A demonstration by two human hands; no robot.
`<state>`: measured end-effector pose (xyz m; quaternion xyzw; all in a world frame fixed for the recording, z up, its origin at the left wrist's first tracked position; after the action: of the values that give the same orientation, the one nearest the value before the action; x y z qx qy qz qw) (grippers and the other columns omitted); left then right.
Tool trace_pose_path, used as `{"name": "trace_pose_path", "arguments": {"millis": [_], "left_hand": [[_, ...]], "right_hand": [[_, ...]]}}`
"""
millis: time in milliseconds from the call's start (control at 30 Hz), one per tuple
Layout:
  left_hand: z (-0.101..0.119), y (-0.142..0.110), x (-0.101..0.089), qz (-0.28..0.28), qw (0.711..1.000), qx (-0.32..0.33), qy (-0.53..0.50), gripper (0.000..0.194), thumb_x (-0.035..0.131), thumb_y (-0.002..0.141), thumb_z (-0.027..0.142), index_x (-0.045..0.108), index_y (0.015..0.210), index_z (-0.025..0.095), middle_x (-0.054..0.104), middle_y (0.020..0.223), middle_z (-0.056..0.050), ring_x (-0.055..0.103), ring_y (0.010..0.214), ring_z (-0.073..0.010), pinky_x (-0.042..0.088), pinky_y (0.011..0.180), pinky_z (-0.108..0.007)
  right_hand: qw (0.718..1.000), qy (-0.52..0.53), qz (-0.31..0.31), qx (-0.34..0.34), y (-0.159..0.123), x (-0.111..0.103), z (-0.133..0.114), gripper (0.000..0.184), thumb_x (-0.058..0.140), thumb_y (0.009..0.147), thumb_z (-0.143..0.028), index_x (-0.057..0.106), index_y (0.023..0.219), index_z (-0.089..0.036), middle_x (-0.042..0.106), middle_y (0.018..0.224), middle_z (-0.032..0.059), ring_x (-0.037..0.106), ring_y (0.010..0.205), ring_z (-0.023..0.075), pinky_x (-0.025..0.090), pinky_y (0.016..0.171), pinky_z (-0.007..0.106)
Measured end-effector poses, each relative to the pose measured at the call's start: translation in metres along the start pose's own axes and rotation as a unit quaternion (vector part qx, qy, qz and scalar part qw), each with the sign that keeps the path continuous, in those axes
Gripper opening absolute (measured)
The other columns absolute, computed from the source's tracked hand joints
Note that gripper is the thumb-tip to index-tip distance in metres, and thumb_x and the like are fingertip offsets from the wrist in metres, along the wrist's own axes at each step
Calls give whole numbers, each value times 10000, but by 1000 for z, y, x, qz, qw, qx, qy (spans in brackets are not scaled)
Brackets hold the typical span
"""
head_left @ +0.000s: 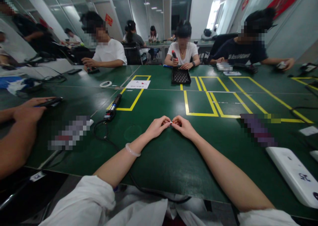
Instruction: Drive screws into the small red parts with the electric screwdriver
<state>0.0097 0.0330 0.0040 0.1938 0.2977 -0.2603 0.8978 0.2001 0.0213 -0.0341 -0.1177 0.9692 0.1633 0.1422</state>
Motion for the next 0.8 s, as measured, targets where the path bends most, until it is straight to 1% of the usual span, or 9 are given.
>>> {"name": "trace_pose_path", "arguments": {"millis": [100, 167, 300, 367, 433, 533, 600, 667, 800], "left_hand": [[-2, 1, -8, -13, 1000, 6, 21, 295, 411, 947, 375, 603, 1066, 186, 676, 927, -27, 620, 814, -147, 467, 763, -271], [-8, 3, -20, -6, 999, 9, 45, 311, 411, 943, 394, 600, 1085, 191, 670, 992, -35, 619, 883, -161, 469, 818, -287], [-36, 2, -68, 72, 984, -31, 162, 387, 431, 919, 433, 559, 1187, 186, 599, 1185, -77, 569, 1082, -209, 443, 950, -346], [-54, -4, -99, 122, 950, -102, 268, 442, 448, 901, 423, 522, 1253, 166, 544, 1271, -111, 510, 1180, -252, 399, 1014, -392], [-71, -14, -128, 172, 899, -185, 358, 543, 483, 877, 417, 454, 1330, 121, 470, 1359, -168, 446, 1249, -314, 358, 1045, -442], [-93, -32, -162, 208, 835, -291, 417, 705, 538, 839, 440, 338, 1401, 65, 377, 1432, -244, 379, 1296, -401, 350, 1026, -504], [-105, -43, -178, 199, 814, -346, 423, 765, 564, 817, 471, 313, 1404, 49, 374, 1427, -274, 381, 1288, -433, 368, 994, -523], [-116, -52, -190, 162, 804, -389, 419, 765, 579, 804, 489, 340, 1381, 45, 408, 1396, -285, 418, 1257, -438, 394, 962, -522], [-132, -61, -207, 82, 800, -412, 428, 659, 581, 814, 464, 426, 1331, 87, 474, 1347, -240, 483, 1197, -407, 442, 919, -486]], "right_hand": [[1000, -4, 0, 8, 0, 0, -1, 248, 600, 839, -411, 561, 931, -184, 606, 793, 8, 534, 672, 127, 435, 632, 254], [1000, -5, 0, 14, -1, 1, -2, 249, 603, 834, -408, 560, 928, -182, 595, 772, 2, 520, 652, 121, 430, 620, 250], [1000, -11, -5, 22, -1, 1, -4, 239, 609, 824, -392, 558, 918, -179, 559, 730, -13, 495, 628, 113, 415, 603, 243], [1000, -17, -10, 24, -1, 1, -5, 228, 609, 822, -380, 557, 913, -177, 551, 727, -14, 496, 633, 113, 414, 604, 241], [999, -20, -13, 25, -1, 1, -6, 220, 606, 823, -373, 556, 909, -177, 555, 734, -10, 501, 642, 115, 418, 607, 242], [999, -25, -14, 25, -1, 1, -7, 217, 605, 824, -372, 557, 904, -177, 560, 733, -7, 501, 644, 118, 419, 606, 243], [999, -29, -15, 24, -1, 1, -7, 218, 605, 825, -373, 560, 907, -177, 561, 731, -8, 499, 641, 118, 416, 605, 244], [999, -31, -17, 23, -1, 1, -6, 219, 605, 827, -372, 561, 912, -176, 560, 733, -9, 498, 640, 116, 413, 608, 243], [999, -29, -18, 23, -1, 2, -5, 219, 608, 824, -368, 561, 916, -175, 561, 738, -10, 506, 648, 117, 417, 620, 245]]}}
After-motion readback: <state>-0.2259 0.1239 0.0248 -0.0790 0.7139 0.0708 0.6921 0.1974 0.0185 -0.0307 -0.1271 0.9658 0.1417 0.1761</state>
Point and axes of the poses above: each hand's wrist, its own y-axis towards the middle knuckle, its own x-axis out of the palm, z = x × y, the point moved 1 cm from there along y, towards the middle knuckle
